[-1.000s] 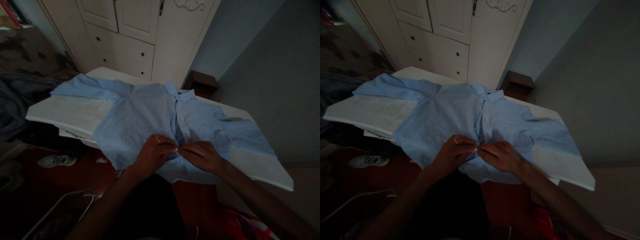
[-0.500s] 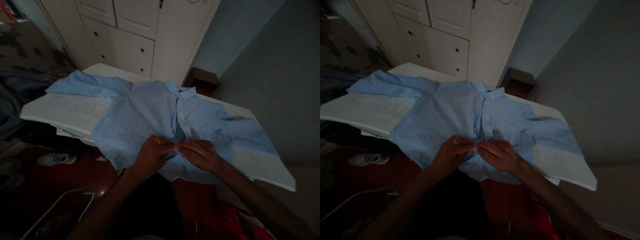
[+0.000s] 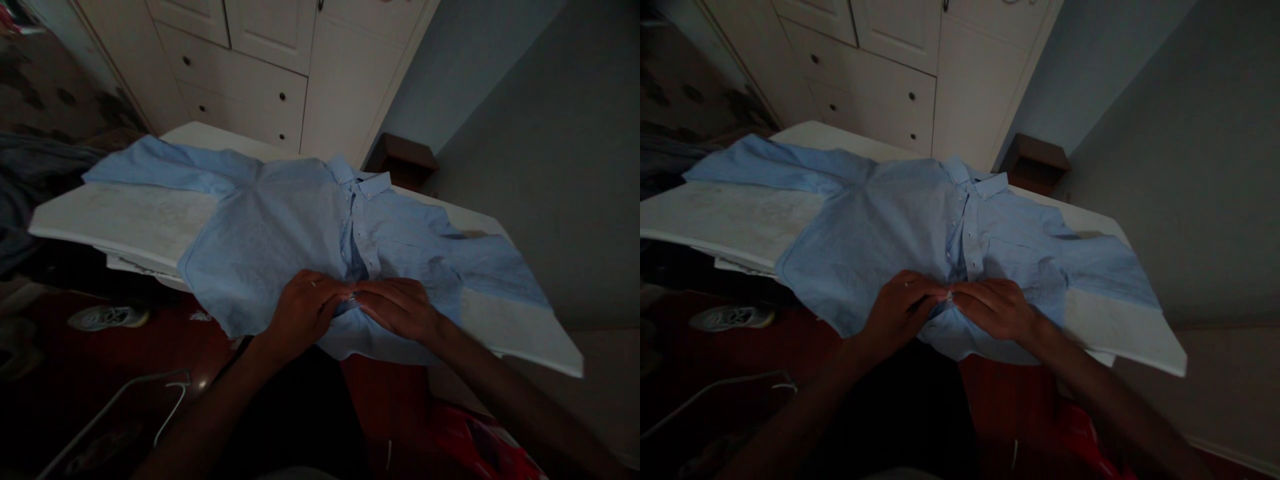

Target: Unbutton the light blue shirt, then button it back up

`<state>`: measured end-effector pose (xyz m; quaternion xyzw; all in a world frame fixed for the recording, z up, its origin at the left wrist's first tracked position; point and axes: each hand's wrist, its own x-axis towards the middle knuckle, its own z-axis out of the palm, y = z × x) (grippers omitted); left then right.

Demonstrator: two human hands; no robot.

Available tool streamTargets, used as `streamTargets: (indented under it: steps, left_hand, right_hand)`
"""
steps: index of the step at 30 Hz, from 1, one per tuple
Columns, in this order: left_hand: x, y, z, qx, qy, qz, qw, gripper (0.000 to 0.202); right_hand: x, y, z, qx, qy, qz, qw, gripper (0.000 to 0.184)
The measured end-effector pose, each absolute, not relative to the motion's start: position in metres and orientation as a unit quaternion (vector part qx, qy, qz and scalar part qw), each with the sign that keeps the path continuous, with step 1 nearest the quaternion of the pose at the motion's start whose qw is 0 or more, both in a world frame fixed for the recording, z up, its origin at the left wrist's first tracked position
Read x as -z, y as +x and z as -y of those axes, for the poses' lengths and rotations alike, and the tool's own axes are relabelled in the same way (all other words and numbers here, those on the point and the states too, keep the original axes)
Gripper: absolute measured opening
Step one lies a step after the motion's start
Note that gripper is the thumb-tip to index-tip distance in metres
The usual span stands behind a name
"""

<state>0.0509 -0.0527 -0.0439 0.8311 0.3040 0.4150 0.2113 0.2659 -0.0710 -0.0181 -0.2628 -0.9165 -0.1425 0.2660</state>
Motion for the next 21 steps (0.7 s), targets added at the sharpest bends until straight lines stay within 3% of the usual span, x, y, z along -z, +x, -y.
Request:
streamTargets:
  steps: [21]
  left_hand:
    - [0.0442, 0.0470, 0.0610, -0.424, 0.843, -0.259, 0.206, 0.020]
  right_hand:
    - [0.0193, 0.2655, 0.0668, 0.098, -0.259, 0.914, 0.296, 0.003]
